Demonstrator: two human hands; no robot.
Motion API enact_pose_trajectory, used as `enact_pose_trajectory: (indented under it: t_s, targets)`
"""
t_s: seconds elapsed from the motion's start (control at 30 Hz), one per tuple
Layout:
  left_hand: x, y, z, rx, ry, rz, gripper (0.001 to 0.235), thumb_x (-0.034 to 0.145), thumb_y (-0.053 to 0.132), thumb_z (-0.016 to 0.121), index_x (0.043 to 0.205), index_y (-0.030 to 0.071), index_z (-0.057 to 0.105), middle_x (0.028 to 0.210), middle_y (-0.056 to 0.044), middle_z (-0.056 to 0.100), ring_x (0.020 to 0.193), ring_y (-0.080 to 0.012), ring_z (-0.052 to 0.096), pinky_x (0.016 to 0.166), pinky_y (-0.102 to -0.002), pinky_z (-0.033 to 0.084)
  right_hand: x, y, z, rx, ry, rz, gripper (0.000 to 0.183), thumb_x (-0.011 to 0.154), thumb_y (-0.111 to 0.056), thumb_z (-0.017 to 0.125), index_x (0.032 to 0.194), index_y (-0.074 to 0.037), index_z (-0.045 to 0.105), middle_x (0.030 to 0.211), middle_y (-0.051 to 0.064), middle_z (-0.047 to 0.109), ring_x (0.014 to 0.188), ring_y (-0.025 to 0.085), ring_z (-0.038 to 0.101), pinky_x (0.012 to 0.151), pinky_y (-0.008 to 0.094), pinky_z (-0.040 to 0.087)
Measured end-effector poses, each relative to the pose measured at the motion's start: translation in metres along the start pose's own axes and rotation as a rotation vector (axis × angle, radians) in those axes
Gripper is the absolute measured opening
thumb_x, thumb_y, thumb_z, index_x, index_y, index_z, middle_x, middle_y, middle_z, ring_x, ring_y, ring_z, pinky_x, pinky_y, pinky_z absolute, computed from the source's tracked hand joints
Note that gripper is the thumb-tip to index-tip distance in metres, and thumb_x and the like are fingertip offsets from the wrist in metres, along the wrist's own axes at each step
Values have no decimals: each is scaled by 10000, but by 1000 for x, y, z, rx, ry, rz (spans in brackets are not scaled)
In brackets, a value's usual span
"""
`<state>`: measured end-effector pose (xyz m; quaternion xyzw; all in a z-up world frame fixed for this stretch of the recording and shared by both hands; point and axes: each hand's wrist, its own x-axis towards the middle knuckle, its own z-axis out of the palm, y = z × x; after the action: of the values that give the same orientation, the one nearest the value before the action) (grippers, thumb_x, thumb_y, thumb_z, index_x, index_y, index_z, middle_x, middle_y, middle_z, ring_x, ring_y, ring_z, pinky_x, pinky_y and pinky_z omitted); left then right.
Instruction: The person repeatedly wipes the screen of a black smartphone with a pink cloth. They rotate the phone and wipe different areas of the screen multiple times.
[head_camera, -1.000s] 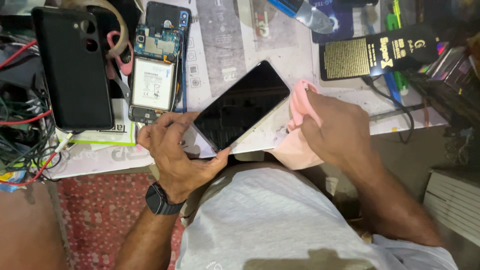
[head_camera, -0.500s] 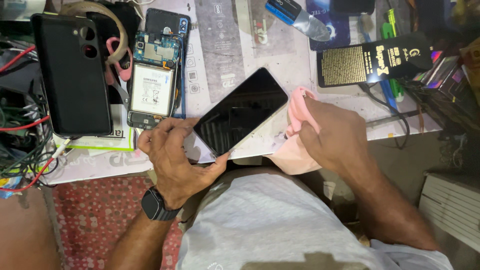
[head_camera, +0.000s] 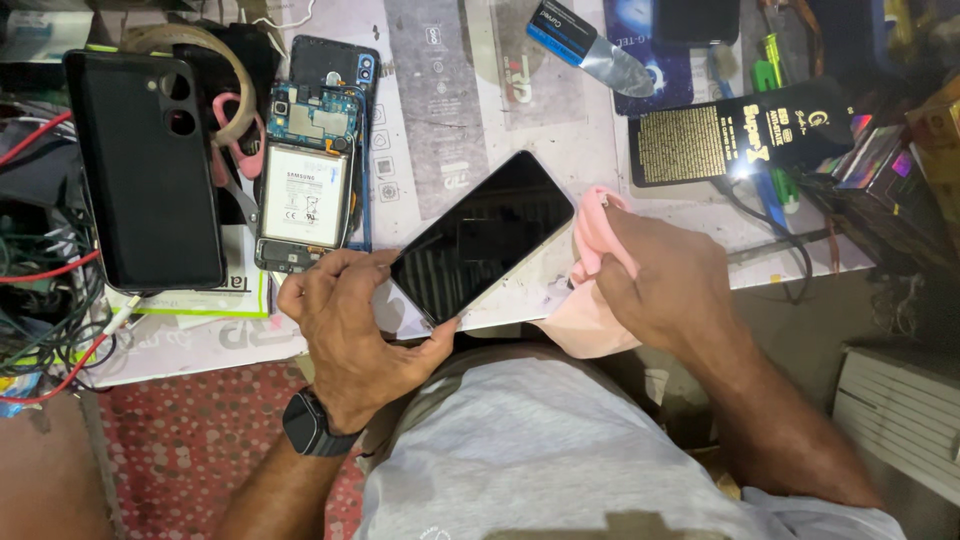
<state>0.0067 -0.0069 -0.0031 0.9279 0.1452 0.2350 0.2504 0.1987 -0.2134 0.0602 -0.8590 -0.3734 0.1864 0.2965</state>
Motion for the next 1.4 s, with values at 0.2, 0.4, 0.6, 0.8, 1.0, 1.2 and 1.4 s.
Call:
enact_pose_trajectory:
  t_s: [0.2, 0.4, 0.6, 0.8, 1.0, 1.2, 1.4]
  targets:
    - [0, 1, 1, 4, 6, 4, 729, 668, 424, 904, 1165, 4, 576, 1178, -96, 672, 1115, -296, 566, 1016, -480, 281, -6, 14, 3, -103, 24, -14, 200, 907, -136, 548, 1090, -107, 623, 862, 67, 706, 807, 262, 718, 716, 377, 546]
    - [0, 1, 1, -2, -1, 4, 740, 670, 429, 909, 1170, 4, 568, 1172, -101, 668, 1105, -302, 559, 1007, -480, 279, 2, 17, -5, -357, 25, -180, 472, 871, -235, 631, 1316, -78, 645, 902, 150, 699, 783, 343, 679, 669, 455, 528]
    - [2, 1, 0, -24, -2, -17, 752, 659, 417, 914, 1192, 11, 574, 1143, -108, 649, 1109, -299, 559, 1011, -482, 283, 27, 12, 1, -515, -81, -235, 472, 830, -271, 674, 1270, -99, 677, 824, 95, 707, 669, 311, 677, 549, 456, 509]
    - [1, 0, 0, -32, -1, 0, 729, 663, 396, 914, 1153, 14, 533, 1195, -110, 673, 1106, -304, 553, 1007, -488, 282, 51, 2, 5, -554, -70, -316, 371, 873, -246, 686, 1201, -73, 702, 763, 85, 699, 619, 290, 671, 540, 437, 514]
    - [0, -2, 0, -38, -10, -9, 751, 651, 389, 918, 1166, 15, 519, 1192, -110, 675, 1090, -303, 546, 998, -490, 282, 41, -4, -4, -549, -122, -287, 395, 835, -251, 701, 1177, -51, 708, 749, 94, 702, 598, 304, 668, 507, 445, 506]
    - [1, -3, 0, -46, -22, -4, 738, 644, 366, 914, 1161, 22, 516, 1201, -118, 671, 1095, -309, 548, 1000, -491, 281, 48, -2, 0, -563, -146, -248, 409, 837, -239, 713, 1198, -48, 707, 715, 113, 689, 571, 313, 659, 505, 453, 503]
    - [1, 0, -1, -41, -6, -10, 744, 652, 377, 912, 1172, 15, 521, 1192, -115, 669, 1083, -307, 554, 992, -486, 282, 55, -1, 3, -582, -96, -341, 389, 848, -250, 720, 1176, -41, 710, 700, 109, 671, 586, 304, 655, 530, 443, 507]
